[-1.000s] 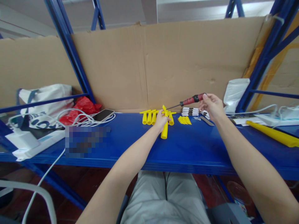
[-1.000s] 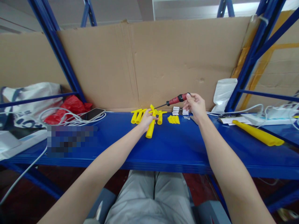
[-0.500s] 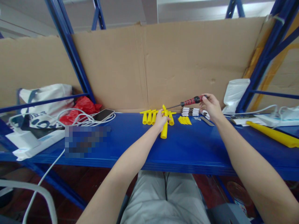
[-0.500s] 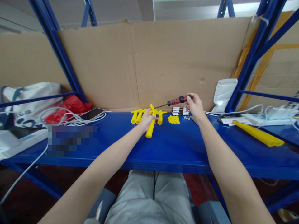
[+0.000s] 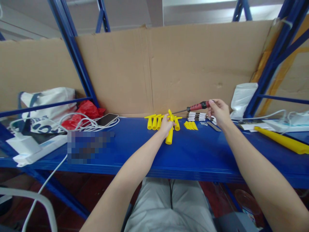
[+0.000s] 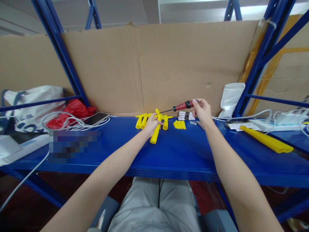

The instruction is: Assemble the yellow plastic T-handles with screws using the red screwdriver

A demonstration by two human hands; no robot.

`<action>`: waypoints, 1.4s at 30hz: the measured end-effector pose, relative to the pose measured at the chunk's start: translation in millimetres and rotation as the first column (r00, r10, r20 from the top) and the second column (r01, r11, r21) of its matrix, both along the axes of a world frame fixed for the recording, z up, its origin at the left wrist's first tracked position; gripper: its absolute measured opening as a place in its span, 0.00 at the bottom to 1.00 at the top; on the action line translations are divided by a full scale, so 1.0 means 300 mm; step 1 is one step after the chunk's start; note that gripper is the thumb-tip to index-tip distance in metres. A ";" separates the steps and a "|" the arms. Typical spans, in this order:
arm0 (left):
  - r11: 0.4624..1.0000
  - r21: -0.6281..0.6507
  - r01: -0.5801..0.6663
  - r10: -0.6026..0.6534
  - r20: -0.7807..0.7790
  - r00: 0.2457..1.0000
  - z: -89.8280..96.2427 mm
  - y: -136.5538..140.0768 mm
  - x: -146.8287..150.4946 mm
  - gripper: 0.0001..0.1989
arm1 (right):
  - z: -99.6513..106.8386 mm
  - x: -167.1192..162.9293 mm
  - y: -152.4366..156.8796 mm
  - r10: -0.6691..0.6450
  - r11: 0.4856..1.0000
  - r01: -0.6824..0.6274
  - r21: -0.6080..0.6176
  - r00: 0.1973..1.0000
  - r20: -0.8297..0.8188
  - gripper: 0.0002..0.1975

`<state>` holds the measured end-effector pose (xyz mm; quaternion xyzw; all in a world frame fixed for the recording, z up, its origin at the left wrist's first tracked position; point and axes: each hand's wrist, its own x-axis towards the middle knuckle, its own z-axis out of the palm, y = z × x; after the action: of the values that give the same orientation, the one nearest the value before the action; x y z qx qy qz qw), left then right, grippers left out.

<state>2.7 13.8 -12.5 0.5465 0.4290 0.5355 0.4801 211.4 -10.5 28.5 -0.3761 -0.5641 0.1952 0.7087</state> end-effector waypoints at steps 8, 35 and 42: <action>1.000 0.002 0.018 -0.018 -0.002 1.000 0.004 -0.001 -0.004 0.34 | -0.005 0.010 0.018 -0.034 0.999 0.031 0.035 0.996 0.083 0.14; 1.000 -0.012 0.008 -0.008 -0.008 1.000 0.001 0.003 -0.010 0.30 | 0.008 0.023 -0.008 -0.070 0.997 0.067 0.024 0.990 0.126 0.16; 1.000 -0.007 0.023 -0.023 -0.018 1.000 0.000 0.012 -0.016 0.32 | -0.007 0.037 0.019 -0.026 0.997 0.011 0.075 0.980 0.200 0.14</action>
<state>-2.0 17.2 -12.5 0.5547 0.4288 0.5235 0.4841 222.5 -4.8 26.5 -0.3726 -0.6359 0.1287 0.6635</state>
